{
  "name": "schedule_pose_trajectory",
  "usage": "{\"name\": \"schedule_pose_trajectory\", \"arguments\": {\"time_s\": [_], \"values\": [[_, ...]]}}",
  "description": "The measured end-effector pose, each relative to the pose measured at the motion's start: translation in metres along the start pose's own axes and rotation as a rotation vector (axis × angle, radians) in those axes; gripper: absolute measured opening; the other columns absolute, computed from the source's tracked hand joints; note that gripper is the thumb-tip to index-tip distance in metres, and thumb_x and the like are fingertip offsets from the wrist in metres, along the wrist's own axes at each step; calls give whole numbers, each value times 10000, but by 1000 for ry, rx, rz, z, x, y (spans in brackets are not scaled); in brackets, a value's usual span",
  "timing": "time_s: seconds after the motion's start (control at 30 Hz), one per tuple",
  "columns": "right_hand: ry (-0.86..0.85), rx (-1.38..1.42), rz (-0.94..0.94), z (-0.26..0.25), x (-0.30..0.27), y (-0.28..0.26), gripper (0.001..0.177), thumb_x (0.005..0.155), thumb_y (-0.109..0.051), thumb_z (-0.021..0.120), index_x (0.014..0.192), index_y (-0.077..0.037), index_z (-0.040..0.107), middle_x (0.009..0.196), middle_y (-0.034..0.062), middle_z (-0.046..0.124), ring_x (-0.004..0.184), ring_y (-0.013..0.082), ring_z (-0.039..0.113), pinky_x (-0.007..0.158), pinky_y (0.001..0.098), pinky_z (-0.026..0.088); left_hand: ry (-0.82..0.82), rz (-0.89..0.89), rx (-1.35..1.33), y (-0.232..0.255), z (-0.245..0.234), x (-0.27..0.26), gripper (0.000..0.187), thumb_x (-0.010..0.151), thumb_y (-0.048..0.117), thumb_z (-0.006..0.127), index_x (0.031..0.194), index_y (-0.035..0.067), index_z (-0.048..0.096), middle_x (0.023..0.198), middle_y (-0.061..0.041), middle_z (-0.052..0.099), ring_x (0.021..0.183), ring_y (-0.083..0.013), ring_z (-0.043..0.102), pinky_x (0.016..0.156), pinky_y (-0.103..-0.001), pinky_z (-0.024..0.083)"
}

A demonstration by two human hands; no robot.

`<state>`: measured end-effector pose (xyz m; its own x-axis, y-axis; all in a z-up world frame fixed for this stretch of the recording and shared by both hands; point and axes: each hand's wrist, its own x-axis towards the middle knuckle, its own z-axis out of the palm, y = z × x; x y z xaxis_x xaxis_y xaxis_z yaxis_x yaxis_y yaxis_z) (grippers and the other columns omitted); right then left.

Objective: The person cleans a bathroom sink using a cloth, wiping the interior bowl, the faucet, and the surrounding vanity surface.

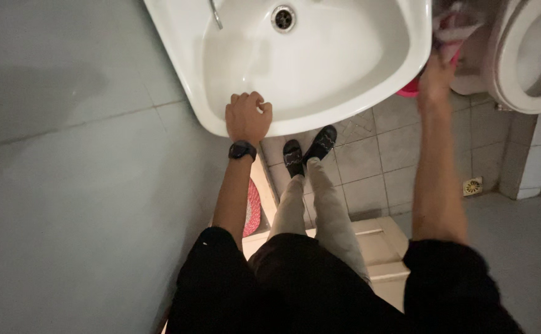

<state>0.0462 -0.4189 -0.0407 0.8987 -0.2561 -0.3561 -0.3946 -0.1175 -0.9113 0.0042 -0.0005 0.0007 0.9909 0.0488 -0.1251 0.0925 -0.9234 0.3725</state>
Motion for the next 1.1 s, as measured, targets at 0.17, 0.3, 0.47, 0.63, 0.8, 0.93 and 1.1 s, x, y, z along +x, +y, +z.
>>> {"name": "schedule_pose_trajectory", "arguments": {"time_s": [0.17, 0.3, 0.47, 0.63, 0.8, 0.93, 1.1], "values": [[-3, -92, 212, 40, -86, 61, 908, 1124, -679, 204, 1428, 102, 553, 1135, 484, 373, 1023, 589, 346, 1051, 648, 435, 27, -6, -47, 2, -3, -1, 131, 818, 197, 645, 785, 92, 718, 815, -58, 711, 876, -293, 622, 760, -450, 483], [181, -648, -373, 72, -154, 54, 511, 1175, -331, 286, 1443, 83, 419, 1451, 313, 443, 1344, 438, 456, 1207, 513, 362, -31, -45, -100, 3, -5, 0, 145, 808, 223, 667, 767, 92, 714, 788, -53, 710, 862, -291, 623, 753, -449, 480], [177, -201, -411, 74, -191, 2, 496, 1059, 0, 403, 1532, -44, 260, 1488, 215, 442, 1422, 362, 487, 1272, 479, 404, 16, -24, -85, 3, -7, 0, 125, 808, 189, 657, 771, 85, 715, 801, -62, 710, 865, -290, 624, 752, -448, 480], [132, -75, -450, 73, -162, -55, 687, 977, 93, 487, 1576, -107, 215, 1538, 234, 364, 1449, 364, 513, 1268, 503, 496, -12, -39, -86, 3, -7, 0, 127, 816, 175, 648, 792, 76, 724, 802, -67, 710, 853, -283, 619, 742, -433, 482], [64, -558, -247, 88, -126, -101, 643, 907, 8, 635, 1501, -110, 418, 1446, 300, 362, 1287, 391, 532, 1058, 520, 541, -18, -33, -63, 3, -7, 1, 129, 802, 188, 660, 771, 78, 720, 787, -64, 711, 843, -280, 623, 740, -434, 483], [82, -1302, -660, 98, -122, -87, 401, 946, -15, 701, 1311, -162, 625, 1493, 253, 443, 1309, 439, 502, 1115, 553, 440, 17, -22, -75, 4, -6, -1, 119, 815, 179, 660, 770, 83, 713, 790, -55, 708, 854, -286, 623, 742, -438, 483], [-205, -1063, -687, 90, -109, -66, 427, 958, -122, 620, 1358, 1, 532, 1369, 226, 544, 1338, 391, 524, 1208, 535, 388, -5, -14, -87, 2, -7, 0, 116, 798, 193, 684, 748, 89, 698, 775, -40, 704, 854, -285, 624, 749, -440, 488]]}}
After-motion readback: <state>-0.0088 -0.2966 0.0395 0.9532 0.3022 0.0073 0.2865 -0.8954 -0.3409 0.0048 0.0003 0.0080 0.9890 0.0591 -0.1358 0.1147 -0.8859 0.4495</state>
